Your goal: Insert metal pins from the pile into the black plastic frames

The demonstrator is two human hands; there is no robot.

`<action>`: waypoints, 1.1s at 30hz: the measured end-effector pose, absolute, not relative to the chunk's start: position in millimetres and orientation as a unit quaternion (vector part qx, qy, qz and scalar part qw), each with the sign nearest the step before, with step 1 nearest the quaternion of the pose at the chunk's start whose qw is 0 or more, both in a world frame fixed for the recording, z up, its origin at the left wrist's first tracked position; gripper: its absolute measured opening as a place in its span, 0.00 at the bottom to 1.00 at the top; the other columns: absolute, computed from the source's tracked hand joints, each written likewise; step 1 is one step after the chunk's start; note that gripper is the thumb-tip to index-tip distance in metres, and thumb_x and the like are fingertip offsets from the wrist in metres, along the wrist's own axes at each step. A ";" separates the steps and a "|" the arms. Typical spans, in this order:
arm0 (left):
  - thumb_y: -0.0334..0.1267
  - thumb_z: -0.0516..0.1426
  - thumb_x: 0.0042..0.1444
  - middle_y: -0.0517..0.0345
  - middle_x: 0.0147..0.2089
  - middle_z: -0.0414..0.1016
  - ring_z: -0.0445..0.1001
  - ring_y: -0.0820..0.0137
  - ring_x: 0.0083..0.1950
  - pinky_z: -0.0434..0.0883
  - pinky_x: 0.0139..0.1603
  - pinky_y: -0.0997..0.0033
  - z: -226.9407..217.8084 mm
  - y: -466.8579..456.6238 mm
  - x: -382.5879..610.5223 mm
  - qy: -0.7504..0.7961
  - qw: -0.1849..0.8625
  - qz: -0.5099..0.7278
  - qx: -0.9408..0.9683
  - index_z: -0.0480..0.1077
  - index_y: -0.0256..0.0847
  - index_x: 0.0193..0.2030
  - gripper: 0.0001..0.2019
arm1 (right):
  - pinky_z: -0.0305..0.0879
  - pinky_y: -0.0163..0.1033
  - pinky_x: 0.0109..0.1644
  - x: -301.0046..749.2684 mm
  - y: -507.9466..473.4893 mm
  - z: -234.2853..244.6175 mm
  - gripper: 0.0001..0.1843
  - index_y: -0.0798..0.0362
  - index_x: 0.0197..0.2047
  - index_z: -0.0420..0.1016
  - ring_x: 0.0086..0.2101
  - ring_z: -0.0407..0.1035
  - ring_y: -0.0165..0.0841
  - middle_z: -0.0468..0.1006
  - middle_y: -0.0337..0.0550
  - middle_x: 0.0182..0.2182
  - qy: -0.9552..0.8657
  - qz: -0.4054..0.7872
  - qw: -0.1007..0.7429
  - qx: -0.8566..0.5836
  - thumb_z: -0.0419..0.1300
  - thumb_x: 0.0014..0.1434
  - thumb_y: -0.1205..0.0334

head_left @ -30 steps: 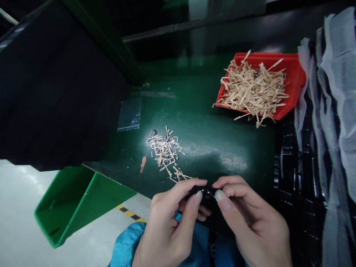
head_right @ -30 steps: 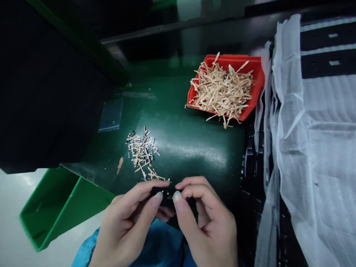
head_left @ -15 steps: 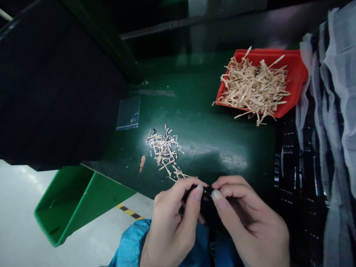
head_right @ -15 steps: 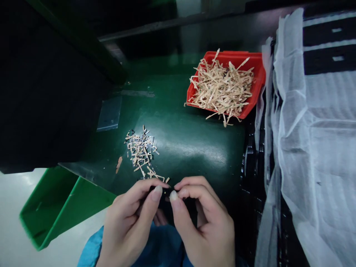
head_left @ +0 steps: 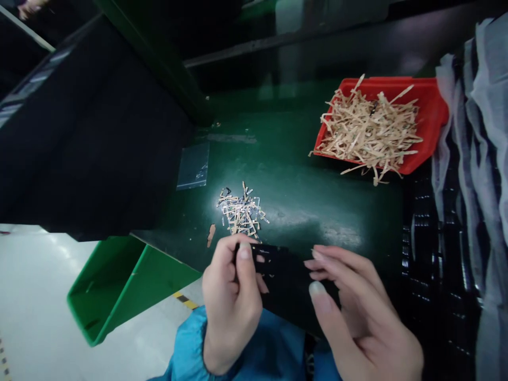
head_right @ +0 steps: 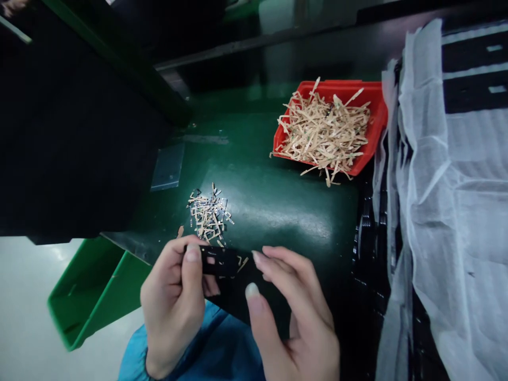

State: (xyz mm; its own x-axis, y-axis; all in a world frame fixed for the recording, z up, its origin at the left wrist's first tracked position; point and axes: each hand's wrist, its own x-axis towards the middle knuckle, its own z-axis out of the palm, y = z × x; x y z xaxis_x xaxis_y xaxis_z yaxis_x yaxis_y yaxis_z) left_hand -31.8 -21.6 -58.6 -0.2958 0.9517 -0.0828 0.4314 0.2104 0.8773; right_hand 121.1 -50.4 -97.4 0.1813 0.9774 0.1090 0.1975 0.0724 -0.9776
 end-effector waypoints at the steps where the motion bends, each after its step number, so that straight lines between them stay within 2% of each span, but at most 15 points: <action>1: 0.42 0.53 0.75 0.66 0.22 0.72 0.73 0.73 0.18 0.72 0.20 0.80 -56.2 -20.4 -32.5 0.704 0.329 0.405 0.482 0.71 0.44 0.46 0.09 | 0.82 0.34 0.54 120.0 -50.6 -98.1 0.22 0.38 0.62 0.77 0.49 0.81 0.32 0.79 0.42 0.56 -0.510 0.387 0.522 -0.564 0.63 0.67 0.66; 4: 0.45 0.55 0.74 0.66 0.22 0.72 0.73 0.74 0.17 0.71 0.17 0.81 -47.5 -20.8 -29.7 0.682 0.398 0.414 0.452 0.73 0.43 0.44 0.11 | 0.83 0.31 0.50 117.8 -50.8 -98.1 0.25 0.39 0.65 0.74 0.43 0.83 0.30 0.84 0.39 0.47 -0.502 0.413 0.521 -0.554 0.64 0.67 0.65; 7: 0.48 0.57 0.73 0.67 0.22 0.71 0.72 0.76 0.15 0.70 0.16 0.83 -43.8 -25.2 -24.8 0.647 0.510 0.401 0.401 0.74 0.42 0.45 0.12 | 0.82 0.27 0.47 118.7 -51.0 -95.9 0.20 0.40 0.59 0.78 0.36 0.84 0.27 0.86 0.33 0.37 -0.486 0.397 0.525 -0.576 0.66 0.66 0.66; 11: 0.51 0.56 0.73 0.67 0.19 0.70 0.73 0.77 0.15 0.70 0.17 0.86 -48.0 -27.7 -24.0 0.588 0.590 0.416 0.364 0.75 0.41 0.46 0.16 | 0.81 0.23 0.43 120.8 -51.2 -93.4 0.15 0.41 0.53 0.80 0.34 0.85 0.27 0.87 0.32 0.36 -0.474 0.380 0.536 -0.587 0.67 0.64 0.66; 16: 0.49 0.59 0.71 0.66 0.20 0.71 0.73 0.78 0.17 0.70 0.19 0.87 -51.1 -25.3 -23.3 0.607 0.558 0.405 0.396 0.73 0.40 0.41 0.14 | 0.82 0.25 0.46 118.3 -53.3 -92.8 0.18 0.42 0.55 0.79 0.35 0.85 0.28 0.88 0.33 0.37 -0.481 0.387 0.550 -0.562 0.67 0.64 0.70; 19: 0.49 0.57 0.73 0.66 0.21 0.70 0.72 0.78 0.17 0.70 0.19 0.85 -51.2 -26.6 -22.0 0.611 0.537 0.406 0.416 0.71 0.40 0.38 0.15 | 0.83 0.27 0.42 114.9 -55.5 -91.8 0.16 0.44 0.50 0.82 0.35 0.85 0.30 0.88 0.35 0.37 -0.473 0.369 0.565 -0.567 0.69 0.61 0.71; 23: 0.49 0.54 0.75 0.64 0.21 0.72 0.74 0.76 0.18 0.72 0.21 0.82 -50.4 -27.8 -26.9 0.592 0.564 0.385 0.428 0.71 0.40 0.41 0.16 | 0.82 0.33 0.33 110.5 -54.0 -89.6 0.18 0.44 0.48 0.83 0.35 0.83 0.33 0.86 0.37 0.37 -0.481 0.357 0.596 -0.535 0.66 0.60 0.76; 26: 0.49 0.53 0.76 0.65 0.20 0.72 0.74 0.75 0.19 0.73 0.22 0.82 -48.4 -25.5 -32.0 0.578 0.583 0.366 0.439 0.72 0.41 0.45 0.15 | 0.80 0.36 0.33 109.3 -51.6 -90.9 0.23 0.42 0.50 0.82 0.35 0.82 0.34 0.85 0.37 0.36 -0.507 0.338 0.601 -0.517 0.64 0.60 0.80; 30: 0.43 0.63 0.68 0.66 0.25 0.74 0.73 0.78 0.19 0.71 0.20 0.84 -46.8 -21.5 -29.2 0.600 0.544 0.359 0.463 0.72 0.42 0.42 0.08 | 0.81 0.38 0.35 109.8 -49.8 -96.8 0.31 0.41 0.57 0.80 0.34 0.81 0.33 0.85 0.36 0.36 -0.529 0.298 0.614 -0.504 0.64 0.57 0.82; 33: 0.38 0.68 0.62 0.67 0.25 0.74 0.70 0.79 0.19 0.68 0.19 0.84 -48.8 -20.8 -23.1 0.621 0.481 0.365 0.500 0.71 0.42 0.35 0.10 | 0.81 0.38 0.34 110.5 -48.8 -97.3 0.33 0.40 0.58 0.80 0.33 0.81 0.32 0.85 0.37 0.36 -0.564 0.262 0.604 -0.499 0.64 0.57 0.83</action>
State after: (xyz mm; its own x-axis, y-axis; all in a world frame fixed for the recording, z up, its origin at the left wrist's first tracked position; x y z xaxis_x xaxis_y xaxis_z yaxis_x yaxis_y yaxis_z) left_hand -23.1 -20.8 -48.8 -0.0364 0.9720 -0.2320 0.2696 0.2331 0.9343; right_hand 110.5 -48.8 -97.3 0.2277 0.8783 0.4204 0.2458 0.3659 -0.8976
